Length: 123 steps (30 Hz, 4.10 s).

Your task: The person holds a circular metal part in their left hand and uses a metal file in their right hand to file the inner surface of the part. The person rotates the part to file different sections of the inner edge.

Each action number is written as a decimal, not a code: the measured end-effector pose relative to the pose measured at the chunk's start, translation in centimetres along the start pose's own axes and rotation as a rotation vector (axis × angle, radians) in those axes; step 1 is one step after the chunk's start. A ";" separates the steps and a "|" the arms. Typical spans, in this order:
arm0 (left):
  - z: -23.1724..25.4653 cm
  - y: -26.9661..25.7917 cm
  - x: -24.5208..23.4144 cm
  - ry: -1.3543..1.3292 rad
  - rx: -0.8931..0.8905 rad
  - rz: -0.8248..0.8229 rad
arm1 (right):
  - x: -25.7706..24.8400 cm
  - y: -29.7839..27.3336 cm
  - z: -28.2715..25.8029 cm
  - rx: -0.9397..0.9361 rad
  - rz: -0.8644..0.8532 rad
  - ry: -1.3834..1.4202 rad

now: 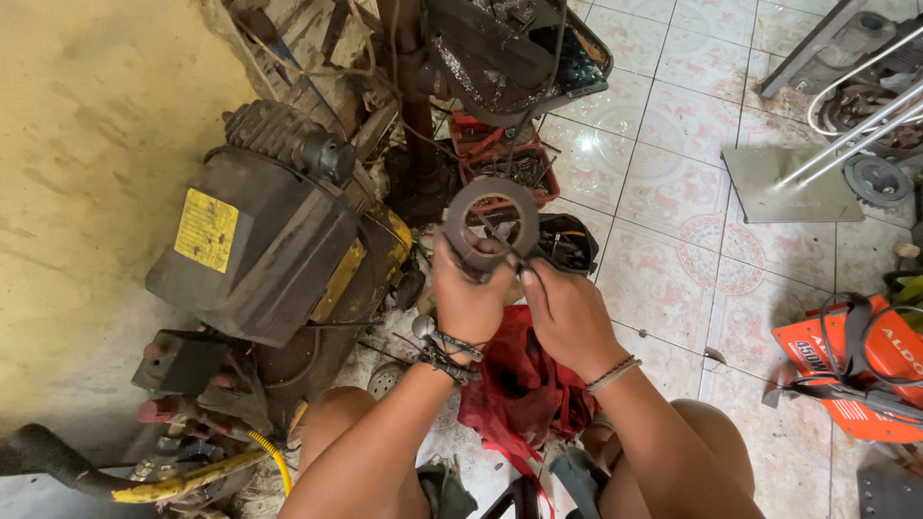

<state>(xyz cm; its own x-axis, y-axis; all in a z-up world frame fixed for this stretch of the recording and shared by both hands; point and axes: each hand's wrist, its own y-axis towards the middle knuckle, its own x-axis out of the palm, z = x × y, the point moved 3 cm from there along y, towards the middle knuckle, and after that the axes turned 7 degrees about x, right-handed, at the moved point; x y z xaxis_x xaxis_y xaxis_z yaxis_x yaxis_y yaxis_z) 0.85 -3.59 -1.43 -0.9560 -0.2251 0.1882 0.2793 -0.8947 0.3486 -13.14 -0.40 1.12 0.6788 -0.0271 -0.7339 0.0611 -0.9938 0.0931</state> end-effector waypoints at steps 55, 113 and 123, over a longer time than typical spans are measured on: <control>-0.1 3.3 -2.9 0.015 -0.046 0.088 | -2.4 -0.8 1.8 0.195 -0.279 -0.065; 2.6 0.4 1.4 0.210 0.047 -0.541 | -3.6 1.0 5.3 0.143 0.241 0.565; 1.4 0.6 1.0 0.272 -0.024 -0.521 | -2.8 1.2 5.8 0.169 0.250 0.521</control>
<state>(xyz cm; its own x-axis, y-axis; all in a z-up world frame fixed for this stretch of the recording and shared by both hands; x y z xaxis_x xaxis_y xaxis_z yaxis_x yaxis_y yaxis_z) 0.17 -3.83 0.25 -0.9562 0.1583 -0.2461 -0.2326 -0.9216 0.3107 -19.22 -2.18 -0.62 0.9295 -0.2480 -0.2730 -0.2349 -0.9687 0.0802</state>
